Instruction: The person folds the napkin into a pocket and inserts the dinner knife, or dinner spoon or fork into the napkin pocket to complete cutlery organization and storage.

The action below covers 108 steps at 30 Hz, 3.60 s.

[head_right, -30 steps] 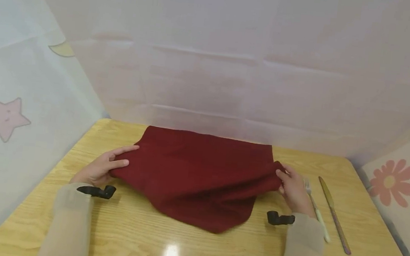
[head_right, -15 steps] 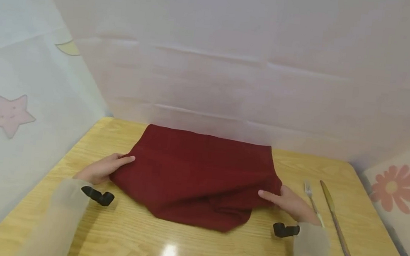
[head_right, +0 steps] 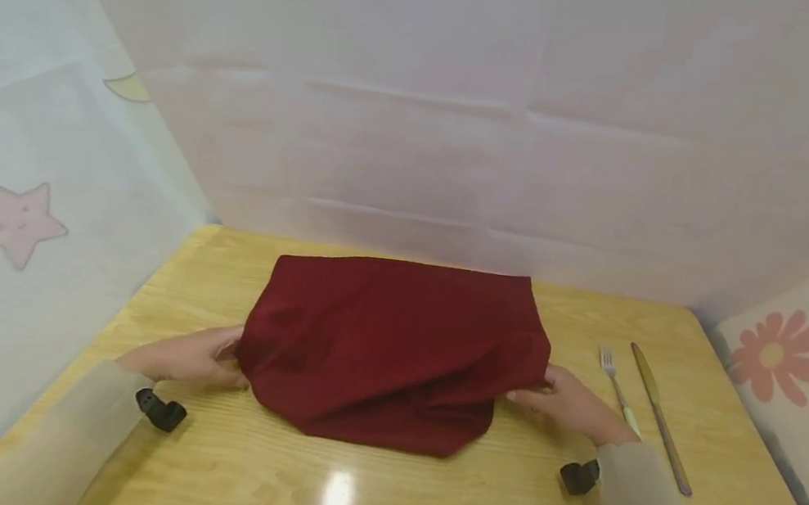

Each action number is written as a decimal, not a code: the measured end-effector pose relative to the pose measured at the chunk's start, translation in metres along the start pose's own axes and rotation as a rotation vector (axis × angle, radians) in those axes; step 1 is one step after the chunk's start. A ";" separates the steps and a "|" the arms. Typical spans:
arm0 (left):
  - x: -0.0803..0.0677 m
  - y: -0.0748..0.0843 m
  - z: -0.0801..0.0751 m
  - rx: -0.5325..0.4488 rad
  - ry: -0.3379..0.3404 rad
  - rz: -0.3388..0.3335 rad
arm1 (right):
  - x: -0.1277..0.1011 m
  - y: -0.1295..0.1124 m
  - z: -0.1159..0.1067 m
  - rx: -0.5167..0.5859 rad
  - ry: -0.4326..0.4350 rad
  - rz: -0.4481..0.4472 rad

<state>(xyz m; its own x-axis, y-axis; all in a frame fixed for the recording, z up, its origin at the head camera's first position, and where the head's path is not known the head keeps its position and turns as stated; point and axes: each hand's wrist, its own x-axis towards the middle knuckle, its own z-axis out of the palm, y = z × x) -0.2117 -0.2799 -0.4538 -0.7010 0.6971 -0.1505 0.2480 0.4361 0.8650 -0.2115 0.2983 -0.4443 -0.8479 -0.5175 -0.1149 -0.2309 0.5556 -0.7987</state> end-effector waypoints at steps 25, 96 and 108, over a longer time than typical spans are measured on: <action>0.002 0.012 -0.034 0.031 0.368 -0.263 | -0.007 0.003 -0.032 0.442 -0.077 0.203; -0.035 0.012 0.001 -0.022 0.275 -0.204 | -0.050 -0.020 0.024 -0.158 -0.001 0.352; -0.053 0.006 0.031 -0.469 0.076 -0.346 | -0.075 -0.017 0.010 0.250 -0.165 0.423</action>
<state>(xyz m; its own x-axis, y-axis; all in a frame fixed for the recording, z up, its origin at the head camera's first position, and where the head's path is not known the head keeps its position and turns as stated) -0.1522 -0.2965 -0.4560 -0.7387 0.5090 -0.4419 -0.3136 0.3208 0.8937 -0.1396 0.3212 -0.4280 -0.7512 -0.3882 -0.5338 0.2537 0.5768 -0.7765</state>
